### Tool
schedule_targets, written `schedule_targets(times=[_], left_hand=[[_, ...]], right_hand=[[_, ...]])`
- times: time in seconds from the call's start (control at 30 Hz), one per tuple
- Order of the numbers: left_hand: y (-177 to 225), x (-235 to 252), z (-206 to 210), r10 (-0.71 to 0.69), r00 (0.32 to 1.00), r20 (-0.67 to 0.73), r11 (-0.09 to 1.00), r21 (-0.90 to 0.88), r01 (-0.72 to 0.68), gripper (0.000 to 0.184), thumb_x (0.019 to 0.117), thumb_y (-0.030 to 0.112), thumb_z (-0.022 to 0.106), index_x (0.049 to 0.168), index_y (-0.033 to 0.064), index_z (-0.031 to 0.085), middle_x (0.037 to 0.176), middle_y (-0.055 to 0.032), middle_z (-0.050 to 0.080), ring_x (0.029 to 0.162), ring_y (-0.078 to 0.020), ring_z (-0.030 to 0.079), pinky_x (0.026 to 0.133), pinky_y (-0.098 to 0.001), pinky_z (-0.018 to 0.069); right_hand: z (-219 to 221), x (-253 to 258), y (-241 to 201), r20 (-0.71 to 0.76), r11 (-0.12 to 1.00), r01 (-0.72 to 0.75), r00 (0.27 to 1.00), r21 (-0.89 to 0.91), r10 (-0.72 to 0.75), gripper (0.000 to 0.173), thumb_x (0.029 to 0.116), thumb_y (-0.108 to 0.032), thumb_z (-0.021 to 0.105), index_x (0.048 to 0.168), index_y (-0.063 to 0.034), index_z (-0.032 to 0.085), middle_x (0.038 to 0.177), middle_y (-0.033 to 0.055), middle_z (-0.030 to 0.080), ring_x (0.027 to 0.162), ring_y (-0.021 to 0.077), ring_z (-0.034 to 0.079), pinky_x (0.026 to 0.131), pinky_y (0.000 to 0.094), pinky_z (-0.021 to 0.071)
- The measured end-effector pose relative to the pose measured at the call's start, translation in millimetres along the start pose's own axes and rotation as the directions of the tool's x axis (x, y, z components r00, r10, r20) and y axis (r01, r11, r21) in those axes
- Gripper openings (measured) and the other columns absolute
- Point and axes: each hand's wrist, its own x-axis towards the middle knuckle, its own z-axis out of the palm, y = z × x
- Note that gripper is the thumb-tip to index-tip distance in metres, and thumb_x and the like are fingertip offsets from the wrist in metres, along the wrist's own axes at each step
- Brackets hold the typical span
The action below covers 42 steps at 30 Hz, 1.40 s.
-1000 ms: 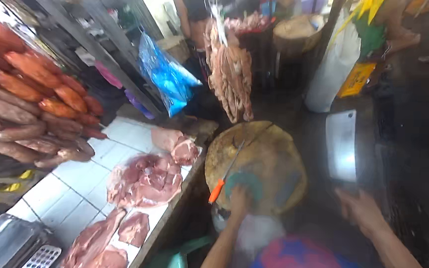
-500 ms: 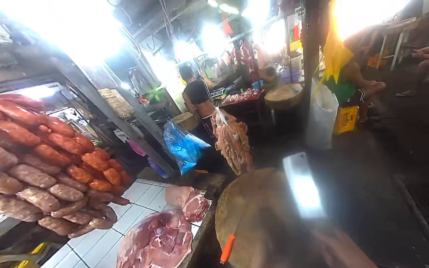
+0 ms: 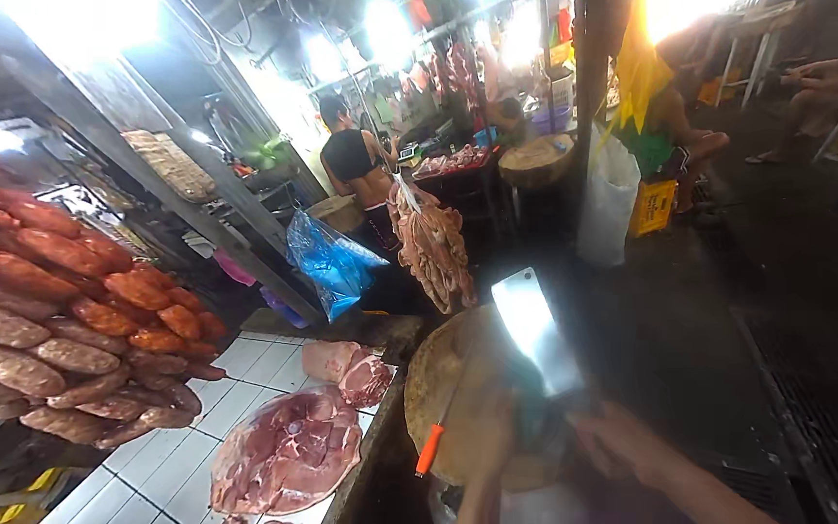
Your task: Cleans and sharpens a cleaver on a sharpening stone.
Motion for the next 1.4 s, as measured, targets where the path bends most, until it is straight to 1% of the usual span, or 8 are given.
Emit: schedule_targets(times=[0.13,0.27,0.53,0.73,0.87,1.07,1.17,1.4], left_hand=[[2.3,-6.1,-21.0,-0.139,0.990,0.001,0.920,-0.371,0.130,0.036,0.1101,0.029,0.040,0.130,0.0062,0.059,0.101,-0.0097,0.072,0.089,-0.0180,0.071,0.078,-0.0396,0.0611],[1.8,-29.9,16.5,-0.194,0.973,0.126,0.754,-0.615,0.230,0.045,0.1117,0.032,0.022,0.117,0.0090,0.061,0.101,-0.0096,0.073,0.095,-0.0206,0.071,0.082,-0.0421,0.0607],[-6.0,-12.4,48.3,-0.225,0.968,0.113,0.918,-0.309,0.249,0.027,0.1064,0.019,0.055,0.115,-0.0043,0.065,0.095,-0.0164,0.073,0.085,-0.0227,0.072,0.081,-0.0404,0.0611],[-2.0,-8.4,15.9,-0.083,0.985,0.151,0.984,0.171,0.057,0.025,0.1034,0.022,0.060,0.110,0.0008,0.071,0.092,-0.0099,0.075,0.083,-0.0190,0.074,0.081,-0.0402,0.0620],[-14.3,-0.7,-13.8,-0.145,0.988,-0.058,0.959,-0.252,0.126,0.031,0.1094,0.022,0.047,0.126,-0.0011,0.059,0.096,-0.0149,0.072,0.083,-0.0227,0.072,0.076,-0.0417,0.0618],[-5.5,-25.0,21.6,-0.206,0.961,0.185,0.757,-0.592,0.276,0.048,0.1119,0.036,0.022,0.120,0.0078,0.060,0.104,-0.0114,0.072,0.097,-0.0223,0.070,0.085,-0.0442,0.0594],[-10.4,-23.6,42.8,-0.163,0.939,0.303,0.845,-0.448,0.291,0.032,0.1097,0.021,0.042,0.130,0.0012,0.056,0.106,-0.0128,0.071,0.095,-0.0215,0.071,0.087,-0.0420,0.0595],[-16.4,-13.4,31.1,-0.238,0.937,0.254,0.893,-0.323,0.314,0.014,0.0979,0.006,0.064,0.108,-0.0035,0.066,0.096,-0.0133,0.074,0.087,-0.0204,0.073,0.084,-0.0399,0.0611]], right_hand=[[-7.0,-10.1,-2.8,0.044,0.997,-0.006,0.999,0.073,0.003,0.023,0.1026,-0.032,0.063,0.112,-0.0124,0.055,0.063,0.0003,0.051,0.045,0.0125,0.052,0.046,0.0298,0.0534],[0.2,-2.4,0.4,0.003,0.985,0.037,0.999,0.168,-0.038,0.019,0.1048,-0.028,0.060,0.108,-0.0094,0.055,0.061,0.0009,0.050,0.043,0.0121,0.050,0.044,0.0288,0.0521],[3.2,3.7,19.0,-0.064,0.998,-0.010,0.998,0.058,0.014,0.015,0.1034,-0.014,0.056,0.115,-0.0065,0.052,0.061,0.0035,0.051,0.043,0.0141,0.051,0.043,0.0303,0.0522],[-17.9,-6.1,9.2,0.062,0.997,-0.080,0.995,0.007,0.079,0.026,0.1005,-0.030,0.068,0.113,-0.0102,0.057,0.062,0.0018,0.051,0.043,0.0127,0.052,0.044,0.0291,0.0529],[-30.3,-14.7,2.5,0.083,0.998,-0.064,0.995,0.029,0.061,0.020,0.1015,-0.029,0.066,0.106,-0.0115,0.057,0.061,0.0005,0.049,0.043,0.0116,0.051,0.043,0.0282,0.0527],[-33.3,-8.6,9.7,0.083,0.998,-0.063,0.995,0.026,0.060,0.021,0.1015,-0.029,0.065,0.107,-0.0105,0.057,0.062,0.0010,0.051,0.044,0.0123,0.053,0.044,0.0288,0.0535],[-26.2,-4.5,17.2,0.071,0.998,-0.050,0.996,-0.039,0.053,0.021,0.1019,-0.026,0.065,0.110,-0.0090,0.057,0.061,0.0018,0.052,0.043,0.0128,0.053,0.044,0.0287,0.0531],[-25.6,-6.7,17.5,0.089,0.984,-0.072,0.992,-0.163,0.087,0.022,0.1011,-0.024,0.066,0.113,-0.0088,0.057,0.061,0.0022,0.052,0.043,0.0131,0.053,0.043,0.0283,0.0530]])
